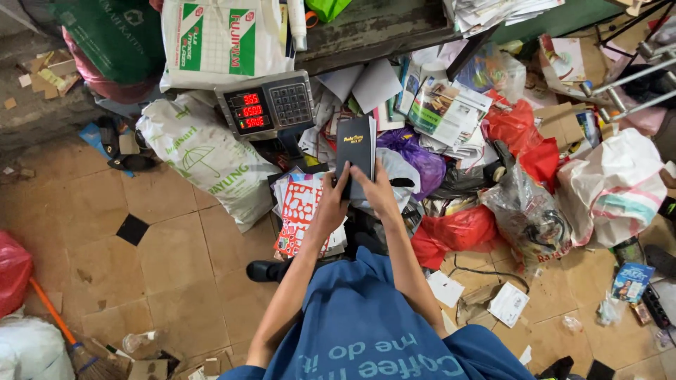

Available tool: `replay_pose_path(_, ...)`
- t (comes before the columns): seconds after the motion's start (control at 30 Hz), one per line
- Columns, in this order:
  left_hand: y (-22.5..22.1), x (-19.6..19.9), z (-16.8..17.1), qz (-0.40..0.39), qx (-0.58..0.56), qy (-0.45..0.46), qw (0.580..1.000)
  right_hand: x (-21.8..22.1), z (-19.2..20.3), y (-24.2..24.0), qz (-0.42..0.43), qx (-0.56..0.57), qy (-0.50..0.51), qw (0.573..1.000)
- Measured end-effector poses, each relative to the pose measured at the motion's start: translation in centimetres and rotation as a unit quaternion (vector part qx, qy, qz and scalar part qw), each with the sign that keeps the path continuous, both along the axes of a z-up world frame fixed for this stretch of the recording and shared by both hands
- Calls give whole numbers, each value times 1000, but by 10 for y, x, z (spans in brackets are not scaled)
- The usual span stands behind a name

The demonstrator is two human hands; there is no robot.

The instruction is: The person sorts through stacks of paper and cardboard in a cluttered room, placing items on a digital scale to weigh them. They record the weight and other details in a notebook using a pen, then move the weighed items into a large white sack.

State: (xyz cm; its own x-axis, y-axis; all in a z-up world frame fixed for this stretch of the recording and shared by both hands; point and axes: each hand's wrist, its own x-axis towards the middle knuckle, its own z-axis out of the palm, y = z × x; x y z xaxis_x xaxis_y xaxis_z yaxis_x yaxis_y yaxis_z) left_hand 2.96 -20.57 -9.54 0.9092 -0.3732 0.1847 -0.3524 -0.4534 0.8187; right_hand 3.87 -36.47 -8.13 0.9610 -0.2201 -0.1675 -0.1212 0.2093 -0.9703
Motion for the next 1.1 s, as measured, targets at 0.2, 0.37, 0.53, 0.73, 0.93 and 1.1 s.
replay_pose_path(0.2, 9, -5, -42, -23, 61, 227, 972, -8, -132, -31, 140, -15, 135, 981)
replay_pose_path(0.37, 21, -40, -252, 25, 25, 202, 979, 11, -261, -42, 139, -74, 250, 955)
replay_pose_path(0.53, 10, -75, -284, 94, 114, 422, 894, 106, -318, -125, 66, -379, 132, 913)
replay_pose_path(0.73, -25, -48, -284, 77, 130, 303, 941, 333, -186, -132, 3, 28, -52, 998)
replay_pose_path(0.93, -103, 150, -314, 48, 76, 129, 988, 441, -248, -141, -62, 211, 53, 974)
replay_pose_path(1.1, -146, 307, -172, 85, -65, 37, 994, 486, -273, -139, -80, 198, 164, 963)
